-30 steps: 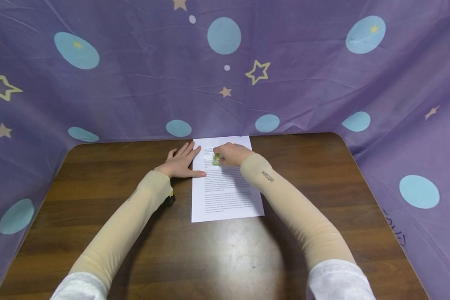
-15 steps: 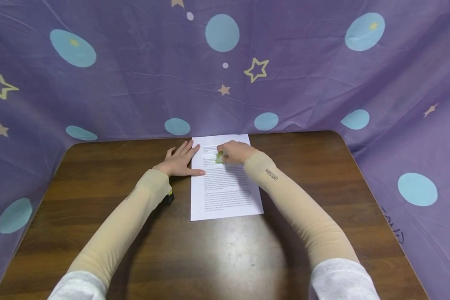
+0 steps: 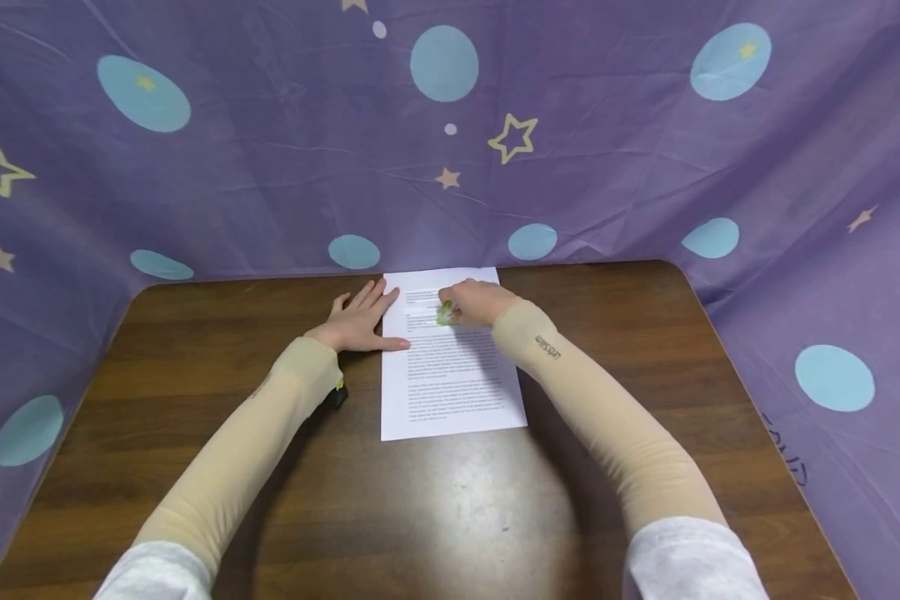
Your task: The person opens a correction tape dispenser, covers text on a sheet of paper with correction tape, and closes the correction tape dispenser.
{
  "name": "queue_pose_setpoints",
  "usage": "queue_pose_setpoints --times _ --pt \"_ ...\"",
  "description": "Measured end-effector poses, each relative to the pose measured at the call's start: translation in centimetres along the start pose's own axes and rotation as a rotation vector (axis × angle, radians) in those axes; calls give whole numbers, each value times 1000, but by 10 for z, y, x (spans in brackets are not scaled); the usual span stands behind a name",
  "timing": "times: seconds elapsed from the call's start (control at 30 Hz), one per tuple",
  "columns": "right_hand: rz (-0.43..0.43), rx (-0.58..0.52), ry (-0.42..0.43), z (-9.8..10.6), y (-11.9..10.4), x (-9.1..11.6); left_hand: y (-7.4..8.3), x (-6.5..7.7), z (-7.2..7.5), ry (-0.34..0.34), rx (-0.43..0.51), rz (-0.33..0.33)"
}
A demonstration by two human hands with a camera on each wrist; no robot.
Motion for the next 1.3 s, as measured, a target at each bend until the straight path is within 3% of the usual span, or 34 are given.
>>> queue_pose_setpoints --times 0.4,0.77,1.3 --pt "-33 36 -23 3 4 5 5 3 3 -3 2 -5" --pt "10 53 14 2 16 17 9 7 5 -1 -13 4" --pt "-85 20 -21 -1 38 36 1 0 0 -4 -8 18"
Point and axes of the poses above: each hand's wrist, its own x-axis away from the middle knuckle, its own z-axis out of the back of the hand, y = z × x, the point moved 5 cm from there along -x, towards the middle knuckle, and after that the axes turned 9 degrees about -y, right-handed, at the moved point
